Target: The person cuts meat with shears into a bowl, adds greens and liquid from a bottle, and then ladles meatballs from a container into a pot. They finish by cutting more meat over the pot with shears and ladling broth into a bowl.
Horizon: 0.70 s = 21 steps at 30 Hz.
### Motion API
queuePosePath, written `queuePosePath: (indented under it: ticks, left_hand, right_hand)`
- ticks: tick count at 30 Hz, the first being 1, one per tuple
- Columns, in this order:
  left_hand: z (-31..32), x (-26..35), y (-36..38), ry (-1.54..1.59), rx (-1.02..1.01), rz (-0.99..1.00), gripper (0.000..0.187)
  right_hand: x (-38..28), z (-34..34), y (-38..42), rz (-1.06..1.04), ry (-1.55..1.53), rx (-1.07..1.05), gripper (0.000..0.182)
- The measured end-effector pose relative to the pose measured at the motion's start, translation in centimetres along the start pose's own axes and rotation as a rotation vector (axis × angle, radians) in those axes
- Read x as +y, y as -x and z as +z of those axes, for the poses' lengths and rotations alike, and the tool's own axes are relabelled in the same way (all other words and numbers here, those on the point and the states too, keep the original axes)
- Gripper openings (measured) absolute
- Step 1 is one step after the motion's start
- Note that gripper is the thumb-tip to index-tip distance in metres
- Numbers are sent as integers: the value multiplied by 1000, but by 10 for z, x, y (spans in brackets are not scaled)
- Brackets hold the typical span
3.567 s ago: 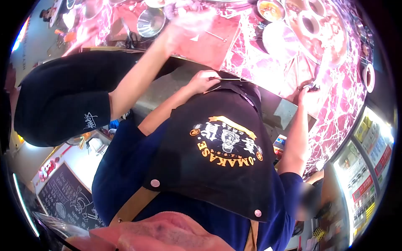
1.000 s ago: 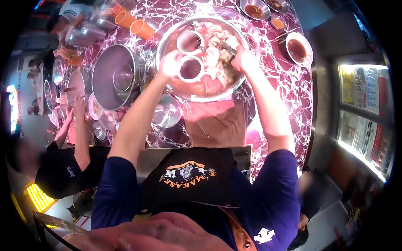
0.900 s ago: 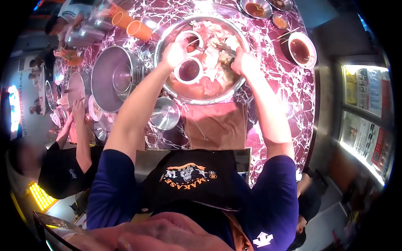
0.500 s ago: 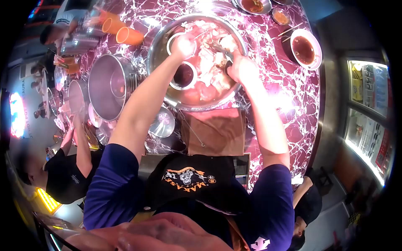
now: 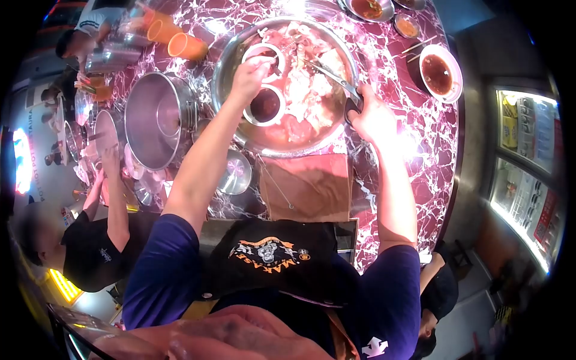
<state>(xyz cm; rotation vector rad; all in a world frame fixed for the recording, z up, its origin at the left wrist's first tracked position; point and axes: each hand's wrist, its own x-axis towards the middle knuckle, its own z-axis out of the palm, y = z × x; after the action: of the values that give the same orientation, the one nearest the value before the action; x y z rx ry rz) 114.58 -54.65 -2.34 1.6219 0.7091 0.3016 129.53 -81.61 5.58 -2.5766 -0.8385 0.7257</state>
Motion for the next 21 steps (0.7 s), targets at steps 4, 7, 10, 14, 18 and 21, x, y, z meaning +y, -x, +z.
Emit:
queuePosePath:
  ticks: [4,7,10,14,18,21]
  left_hand:
    - [-15,-5,4,-321,154,187,21]
    - [-16,-10,7,-334,176,200,20]
    - [-11,-11,12,-285,169,190,20]
    - [-6,-12,13,-189,172,76,21]
    - [-3,-11,14,-25,174,41,21]
    - [-5,3,14,58,140,-28,19]
  right_hand:
    - [5,-8,8,-15,55,32,51]
    - [-11,-9,0,-53,96,110,50]
    - [-24,3,-22,-172,179,244,39]
    - [-19,7,-46,-226,270,203,30]
    - [-9,3,-48,-150,394,81,25]
    - [-7,-6,-37,-132,374,62,33]
